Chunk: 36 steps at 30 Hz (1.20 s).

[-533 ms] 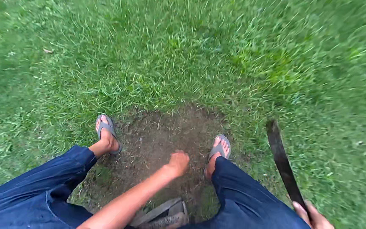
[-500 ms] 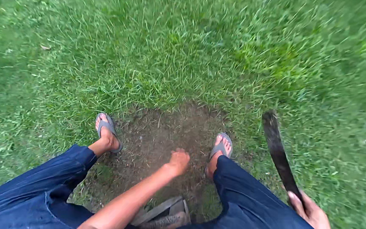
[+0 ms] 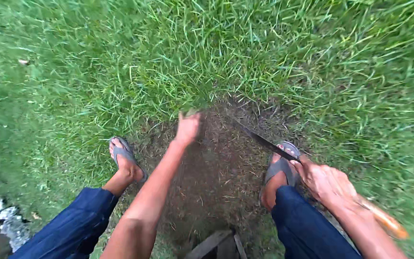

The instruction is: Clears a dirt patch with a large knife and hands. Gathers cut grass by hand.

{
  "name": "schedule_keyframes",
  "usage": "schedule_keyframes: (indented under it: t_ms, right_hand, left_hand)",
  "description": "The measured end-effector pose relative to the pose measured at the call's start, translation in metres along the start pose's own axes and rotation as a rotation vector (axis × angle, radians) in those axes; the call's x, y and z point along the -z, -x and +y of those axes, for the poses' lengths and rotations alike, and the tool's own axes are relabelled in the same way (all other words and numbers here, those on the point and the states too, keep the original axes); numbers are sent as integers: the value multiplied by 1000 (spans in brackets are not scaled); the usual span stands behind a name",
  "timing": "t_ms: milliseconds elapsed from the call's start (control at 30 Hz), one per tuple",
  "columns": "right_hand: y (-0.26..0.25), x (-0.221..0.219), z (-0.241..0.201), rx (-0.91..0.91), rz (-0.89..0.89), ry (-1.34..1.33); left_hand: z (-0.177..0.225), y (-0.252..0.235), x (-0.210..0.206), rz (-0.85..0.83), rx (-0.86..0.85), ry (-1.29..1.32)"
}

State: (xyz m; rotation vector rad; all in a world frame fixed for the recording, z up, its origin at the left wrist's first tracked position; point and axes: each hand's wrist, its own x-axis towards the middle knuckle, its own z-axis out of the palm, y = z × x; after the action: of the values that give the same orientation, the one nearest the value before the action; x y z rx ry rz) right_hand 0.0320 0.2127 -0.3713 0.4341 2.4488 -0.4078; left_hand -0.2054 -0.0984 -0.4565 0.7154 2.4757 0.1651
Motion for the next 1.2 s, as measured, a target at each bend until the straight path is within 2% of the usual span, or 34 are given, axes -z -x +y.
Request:
schedule_keyframes:
  t_ms: [100,200,233,300,367,433,467,533,600,700,767,833,967,1067,1133,1167,1200]
  right_hand:
    - [19,-5,2,66,254,-92]
    - [30,-16,-1,101,398,-217]
    - [29,-21,0,99,375,-199]
    - [22,-22,0,40,173,-96]
    - [15,-17,-1,-23,7,-32]
    - [17,-20,1,-4,46,-14]
    - [19,-24,2,-3,77,-27]
    - [22,-35,2,-13,111,-85]
    - [24,-42,0,-57,60,-106]
    - [25,-52,-1,-87,43,-81]
    - [26,-58,-3,-99,26,-115]
    - [27,-62,-4,-97,24,-141]
    - [28,-65,-3,-103,13,-158]
    - [29,-63,-5,-116,-12,-162]
    - [29,-65,-5,-113,0,-161]
    - [29,-66,-5,-112,3,-159]
    - [29,-67,-4,-110,9,-159]
  left_hand:
    - [-40,25,2,101,160,48]
    - [-50,59,-7,333,191,86]
    - [-44,69,-11,417,173,78]
    - [-18,84,-23,553,81,46]
    - [21,86,-33,580,-110,42]
    - [54,71,-33,504,-340,84]
    - [62,58,-30,421,-391,106]
    - [65,28,-19,217,-297,102]
    - [55,-2,-9,52,-85,39]
    - [36,-24,-9,-17,111,-153]
    - [30,-26,-9,-1,130,-280]
    - [31,-31,-4,-64,149,-378]
    - [53,-51,13,-348,148,-667]
    - [60,-63,9,-511,66,-935]
    - [60,-61,2,-490,54,-1001]
    - [64,-51,5,-384,71,-940]
    - [71,-33,15,-178,94,-754]
